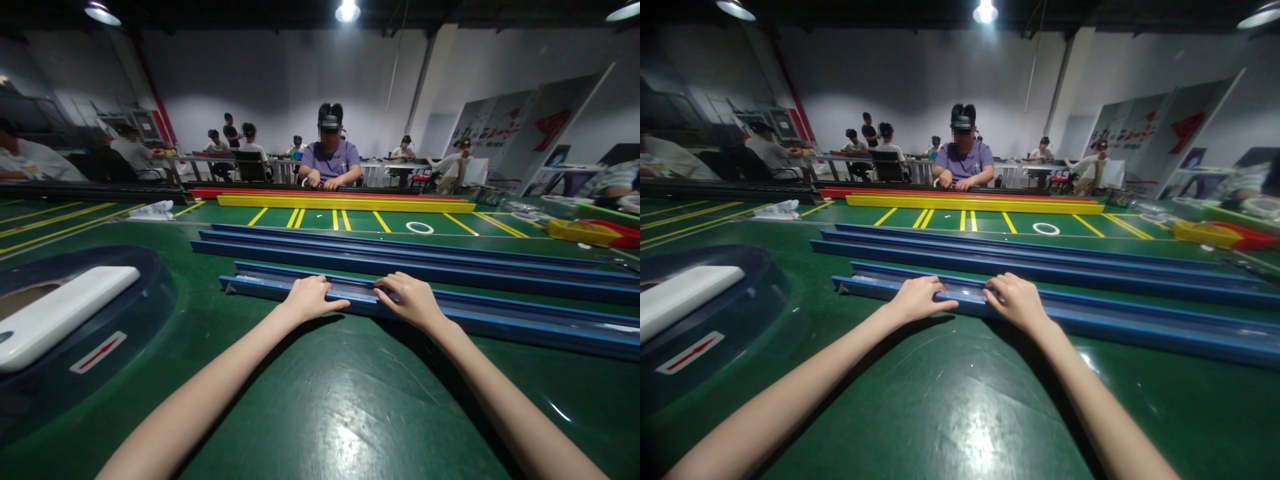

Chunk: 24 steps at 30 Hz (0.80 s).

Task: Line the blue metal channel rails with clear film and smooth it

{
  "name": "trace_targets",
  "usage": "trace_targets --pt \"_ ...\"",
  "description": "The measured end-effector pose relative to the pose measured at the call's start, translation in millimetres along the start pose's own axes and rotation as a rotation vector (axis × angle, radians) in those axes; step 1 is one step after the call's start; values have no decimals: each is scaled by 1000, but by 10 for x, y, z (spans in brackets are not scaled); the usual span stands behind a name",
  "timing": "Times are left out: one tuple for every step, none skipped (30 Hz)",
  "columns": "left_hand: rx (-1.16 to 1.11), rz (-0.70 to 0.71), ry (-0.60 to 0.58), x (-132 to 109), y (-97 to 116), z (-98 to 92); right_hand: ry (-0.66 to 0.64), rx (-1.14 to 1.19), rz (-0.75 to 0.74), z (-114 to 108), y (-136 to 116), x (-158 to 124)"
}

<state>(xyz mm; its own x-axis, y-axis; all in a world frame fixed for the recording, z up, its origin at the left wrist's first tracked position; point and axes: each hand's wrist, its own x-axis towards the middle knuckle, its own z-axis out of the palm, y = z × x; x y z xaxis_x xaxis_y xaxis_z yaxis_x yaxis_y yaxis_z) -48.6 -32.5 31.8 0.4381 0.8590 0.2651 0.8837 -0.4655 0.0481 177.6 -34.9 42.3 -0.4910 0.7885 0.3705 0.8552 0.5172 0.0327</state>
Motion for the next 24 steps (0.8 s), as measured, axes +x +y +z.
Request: trace_targets --pt "-12 -15 -22 3 -2 -16 20 -11 -9 -7 -14 22" --pt "-26 -34 -44 8 -7 -29 27 -12 -22 -11 -31 51" --pt "-42 -57 -66 16 -16 -40 26 -5 -35 -9 -48 87" --pt "-57 -84 -90 25 -29 -49 15 5 -46 -2 -66 127" --pt "-70 -112 -115 35 -44 -59 -1 17 -54 10 -84 171" --pt "-82 -140 -140 45 -62 -70 -18 28 -59 25 -104 216" --pt "-91 -168 -164 55 -82 -84 -35 38 -62 43 -125 261" --pt "-97 -197 -185 63 -104 -100 -47 48 -61 60 -147 306" --pt "-103 -225 -202 70 -126 -118 -56 61 -60 77 -172 349" --pt "-110 -251 -216 75 -150 -135 -65 76 -59 93 -198 390" --pt "-117 -272 -228 78 -175 -150 -73 93 -58 106 -227 429" --pt "-123 -288 -239 82 -202 -161 -83 111 -58 118 -257 464" --pt "-128 -297 -249 85 -231 -168 -94 128 -58 129 -288 496" --pt "-131 -301 -259 88 -261 -171 -106 144 -58 141 -319 523" --pt "-132 -305 -269 91 -292 -171 -120 158 -60 153 -350 544" --pt "-133 -311 -279 95 -322 -170 -134 170 -65 166 -379 559" --pt "-133 -317 -288 99 -350 -170 -146 175 -71 182 -404 568" --pt "-132 -324 -296 102 -374 -173 -154 174 -79 198 -425 571" --pt "-133 -328 -303 105 -394 -180 -155 165 -84 215 -442 569" --pt "-135 -330 -310 106 -410 -192 -150 152 -87 231 -453 564" --pt "-140 -329 -319 107 -423 -206 -139 138 -87 246 -458 557" --pt "-147 -329 -328 106 -433 -221 -127 126 -87 258 -460 551" --pt "-154 -332 -338 105 -443 -236 -118 119 -90 266 -457 545" --pt "-163 -338 -346 103 -453 -249 -113 116 -97 271 -451 541"
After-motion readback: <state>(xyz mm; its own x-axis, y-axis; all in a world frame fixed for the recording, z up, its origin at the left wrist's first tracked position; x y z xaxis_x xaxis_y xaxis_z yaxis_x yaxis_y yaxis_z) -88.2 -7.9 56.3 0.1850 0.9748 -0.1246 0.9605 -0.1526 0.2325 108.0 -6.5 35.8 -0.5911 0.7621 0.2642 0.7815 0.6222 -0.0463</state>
